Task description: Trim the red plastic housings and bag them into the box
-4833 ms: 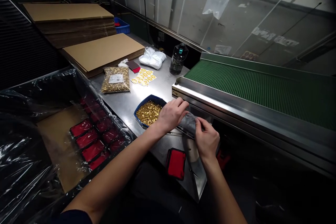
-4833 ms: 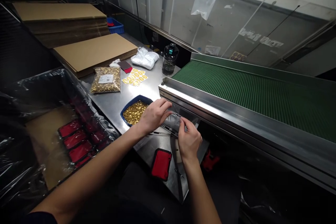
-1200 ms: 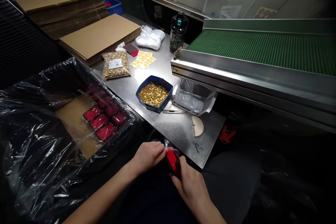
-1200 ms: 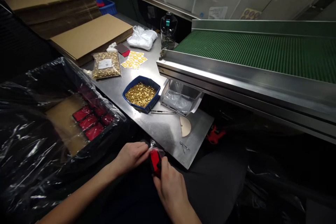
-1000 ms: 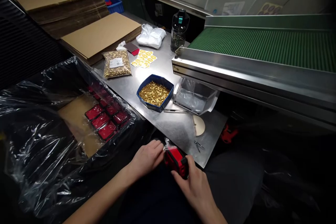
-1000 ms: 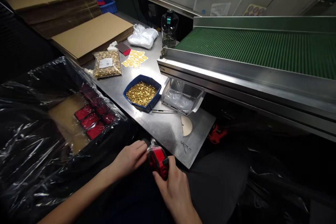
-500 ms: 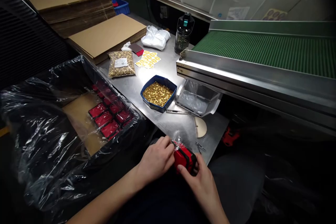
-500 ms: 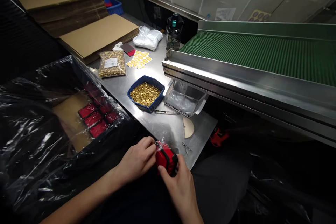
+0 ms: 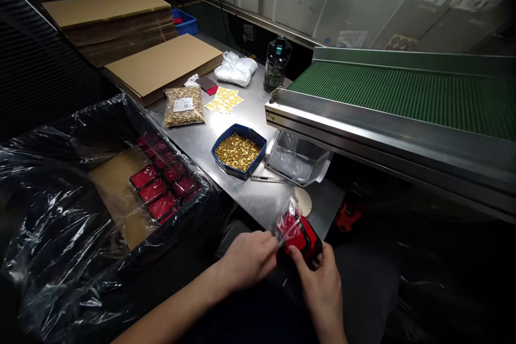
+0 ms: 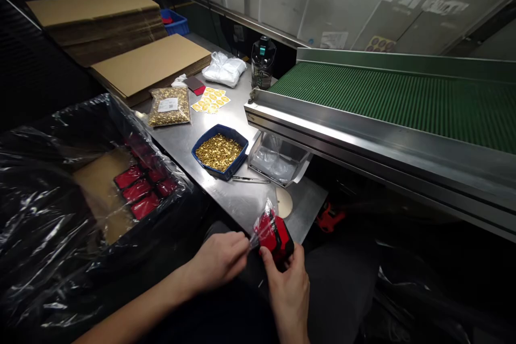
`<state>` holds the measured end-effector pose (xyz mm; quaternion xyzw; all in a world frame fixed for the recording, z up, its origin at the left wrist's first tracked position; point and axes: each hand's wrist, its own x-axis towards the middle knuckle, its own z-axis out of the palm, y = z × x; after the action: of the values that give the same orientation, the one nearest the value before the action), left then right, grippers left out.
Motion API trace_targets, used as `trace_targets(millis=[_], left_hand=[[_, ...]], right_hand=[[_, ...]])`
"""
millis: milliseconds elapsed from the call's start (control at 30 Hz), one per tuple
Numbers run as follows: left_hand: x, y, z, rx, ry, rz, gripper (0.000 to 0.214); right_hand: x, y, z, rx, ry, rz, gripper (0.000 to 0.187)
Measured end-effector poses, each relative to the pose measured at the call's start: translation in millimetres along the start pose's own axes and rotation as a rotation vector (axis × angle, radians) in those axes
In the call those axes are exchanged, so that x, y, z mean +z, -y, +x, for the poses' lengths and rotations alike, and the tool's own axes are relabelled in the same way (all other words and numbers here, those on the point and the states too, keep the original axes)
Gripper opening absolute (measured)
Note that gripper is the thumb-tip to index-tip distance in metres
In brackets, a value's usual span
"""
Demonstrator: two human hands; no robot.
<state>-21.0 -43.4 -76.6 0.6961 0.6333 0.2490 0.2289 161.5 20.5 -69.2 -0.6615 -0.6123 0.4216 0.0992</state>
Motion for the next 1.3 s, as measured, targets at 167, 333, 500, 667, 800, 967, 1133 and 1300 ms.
trace_targets(millis=[167, 333, 500, 667, 800, 967, 1133, 1300], left_hand=[[-2.6, -15.7, 6.1, 0.121, -0.025, -0.089, 0.016], [-11.7, -24.6, 14.0, -0.199, -0.139, -0.469, 0.025], [-6.3, -32.5, 11.1, -0.020, -0.069, -0.465, 0.016], [-10.8, -36.2, 10.2, -0.100, 0.047, -0.517, 0.020], [-17.0, -37.2, 12.1, -0.102, 0.026, -0.535, 0.020], [-9.9, -37.3, 20.2, -0.056, -0.024, -0.428, 0.018], [0.4, -40.1, 29.7, 0.047, 0.035, -0.142, 0.020], [-5.4, -32.7, 16.3, 0.154, 0.068, -0.214, 0.015]], right_hand=[[-8.9, 1.0, 6.3, -0.194, 0.296, 0.101, 0.037], [-17.3, 5.0, 7.3, -0.329, 0.380, -0.138, 0.032], [-12.9, 2.4, 16.6, -0.252, 0.326, 0.077, 0.028], [-6.3, -7.3, 26.6, -0.164, 0.396, 0.543, 0.038], [1.1, -15.2, 23.9, -0.156, 0.487, 0.678, 0.045], [7.3, -16.6, 23.3, -0.088, 0.553, 0.760, 0.075], [-0.2, -4.8, 29.2, -0.048, 0.614, 0.727, 0.059], [-7.3, -7.1, 39.7, 0.035, 0.466, 0.803, 0.066]])
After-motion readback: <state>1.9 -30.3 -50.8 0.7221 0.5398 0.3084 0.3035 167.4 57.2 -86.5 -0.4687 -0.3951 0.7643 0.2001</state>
